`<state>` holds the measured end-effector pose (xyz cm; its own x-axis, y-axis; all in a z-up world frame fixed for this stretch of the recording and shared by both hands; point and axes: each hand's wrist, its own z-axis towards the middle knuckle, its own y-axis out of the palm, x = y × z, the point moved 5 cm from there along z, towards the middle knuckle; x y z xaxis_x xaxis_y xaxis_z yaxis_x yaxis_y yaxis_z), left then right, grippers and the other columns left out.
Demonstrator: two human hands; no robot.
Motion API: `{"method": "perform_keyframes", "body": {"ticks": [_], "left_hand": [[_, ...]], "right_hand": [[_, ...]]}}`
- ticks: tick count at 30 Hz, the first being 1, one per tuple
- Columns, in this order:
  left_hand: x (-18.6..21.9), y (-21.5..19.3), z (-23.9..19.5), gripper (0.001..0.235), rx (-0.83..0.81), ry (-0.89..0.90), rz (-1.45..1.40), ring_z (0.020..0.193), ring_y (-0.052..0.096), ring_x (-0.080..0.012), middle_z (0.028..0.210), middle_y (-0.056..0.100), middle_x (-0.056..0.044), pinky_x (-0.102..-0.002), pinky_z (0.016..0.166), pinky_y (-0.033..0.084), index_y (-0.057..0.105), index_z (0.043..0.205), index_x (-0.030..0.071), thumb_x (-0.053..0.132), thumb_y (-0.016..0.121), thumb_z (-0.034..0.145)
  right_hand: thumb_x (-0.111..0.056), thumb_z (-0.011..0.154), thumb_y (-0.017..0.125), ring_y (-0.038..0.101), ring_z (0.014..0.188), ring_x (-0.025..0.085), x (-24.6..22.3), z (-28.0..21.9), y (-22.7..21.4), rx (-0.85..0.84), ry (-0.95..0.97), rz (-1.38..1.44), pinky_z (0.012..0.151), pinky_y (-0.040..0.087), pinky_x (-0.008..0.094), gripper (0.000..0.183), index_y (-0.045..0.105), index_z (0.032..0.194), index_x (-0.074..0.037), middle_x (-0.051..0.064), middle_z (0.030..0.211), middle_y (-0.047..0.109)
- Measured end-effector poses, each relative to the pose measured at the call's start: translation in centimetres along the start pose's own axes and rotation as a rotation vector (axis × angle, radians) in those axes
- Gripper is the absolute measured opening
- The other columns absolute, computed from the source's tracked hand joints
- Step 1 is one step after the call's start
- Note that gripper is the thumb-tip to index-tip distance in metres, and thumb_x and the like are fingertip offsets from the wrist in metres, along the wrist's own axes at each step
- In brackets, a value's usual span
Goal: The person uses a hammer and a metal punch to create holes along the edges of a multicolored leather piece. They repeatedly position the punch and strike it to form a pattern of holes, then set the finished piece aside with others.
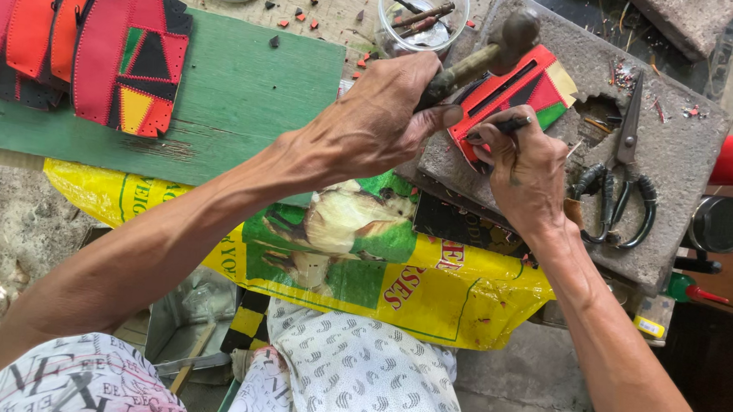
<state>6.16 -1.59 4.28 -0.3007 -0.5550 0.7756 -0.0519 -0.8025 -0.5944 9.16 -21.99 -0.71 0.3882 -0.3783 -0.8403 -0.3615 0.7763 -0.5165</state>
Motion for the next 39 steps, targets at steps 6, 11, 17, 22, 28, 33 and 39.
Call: {"method": "perform_keyframes", "body": {"ticks": [6, 11, 17, 22, 28, 33, 39], "left_hand": [[1.4, -0.5, -0.4, 0.039, -0.053, 0.031, 0.023, 0.077, 0.063, -0.0438, 0.085, 0.062, -0.026, -0.051, 0.067, 0.047, 0.050, 0.103, -0.005, 0.030, 0.065, 0.108], [3.7, -1.4, -0.3, 0.029, -0.093, 0.143, 0.037, 0.071, 0.062, -0.0440, 0.079, 0.061, -0.025, -0.052, 0.063, 0.046, 0.051, 0.108, -0.004, 0.023, 0.062, 0.108], [5.0, -1.0, -0.4, 0.027, -0.210, 0.115, 0.109, 0.060, 0.061, -0.0409, 0.070, 0.059, -0.022, -0.052, 0.054, 0.045, 0.050, 0.106, -0.003, 0.022, 0.061, 0.107], [5.4, -2.1, -0.1, 0.028, -0.197, 0.075, 0.156, 0.047, 0.060, -0.0341, 0.059, 0.057, -0.018, -0.048, 0.044, 0.043, 0.050, 0.102, -0.002, 0.023, 0.061, 0.105], [6.0, -1.8, 0.2, 0.030, -0.273, 0.025, 0.209, 0.040, 0.058, -0.0282, 0.053, 0.054, -0.016, -0.046, 0.038, 0.042, 0.048, 0.097, -0.001, 0.025, 0.059, 0.107], [6.4, -1.9, 0.4, 0.032, -0.084, 0.205, 0.135, 0.044, 0.054, -0.0251, 0.056, 0.052, -0.013, -0.043, 0.040, 0.040, 0.046, 0.101, -0.002, 0.025, 0.061, 0.110], [5.5, -1.0, 0.1, 0.031, -0.257, 0.070, 0.186, 0.037, 0.049, -0.0216, 0.053, 0.052, -0.011, -0.042, 0.035, 0.040, 0.047, 0.097, -0.002, 0.025, 0.060, 0.108]], "right_hand": [[-0.012, 0.108, 0.071, 0.067, 0.068, 0.020, -0.4, -0.2, 0.2, 0.045, -0.111, -0.183, 0.062, 0.051, 0.036, 0.015, 0.062, 0.104, -0.001, 0.015, 0.080, 0.067], [-0.013, 0.108, 0.070, 0.066, 0.074, 0.033, -0.3, -0.4, 0.5, 0.058, -0.215, -0.231, 0.066, 0.050, 0.041, 0.014, 0.062, 0.107, -0.002, 0.017, 0.089, 0.066], [-0.021, 0.106, 0.066, 0.069, 0.081, 0.041, 1.7, -0.4, 0.8, -0.004, -0.039, -0.375, 0.068, 0.051, 0.047, 0.020, 0.064, 0.108, -0.002, 0.022, 0.084, 0.065], [-0.017, 0.108, 0.067, 0.069, 0.084, 0.043, 0.5, 0.3, 0.7, 0.017, -0.217, -0.354, 0.069, 0.052, 0.048, 0.014, 0.066, 0.109, -0.002, 0.022, 0.092, 0.068], [-0.013, 0.107, 0.065, 0.070, 0.081, 0.039, -0.4, 0.1, 0.4, -0.005, -0.162, -0.295, 0.068, 0.053, 0.045, 0.009, 0.066, 0.111, -0.004, 0.020, 0.091, 0.068], [-0.010, 0.108, 0.065, 0.070, 0.088, 0.040, -0.7, -0.1, 0.5, 0.018, -0.243, -0.287, 0.071, 0.054, 0.044, 0.011, 0.063, 0.115, -0.003, 0.020, 0.101, 0.069], [-0.004, 0.104, 0.065, 0.070, 0.079, 0.039, -0.4, 0.3, 0.8, -0.011, -0.214, -0.350, 0.066, 0.053, 0.045, 0.012, 0.068, 0.115, -0.005, 0.018, 0.092, 0.069]]}}
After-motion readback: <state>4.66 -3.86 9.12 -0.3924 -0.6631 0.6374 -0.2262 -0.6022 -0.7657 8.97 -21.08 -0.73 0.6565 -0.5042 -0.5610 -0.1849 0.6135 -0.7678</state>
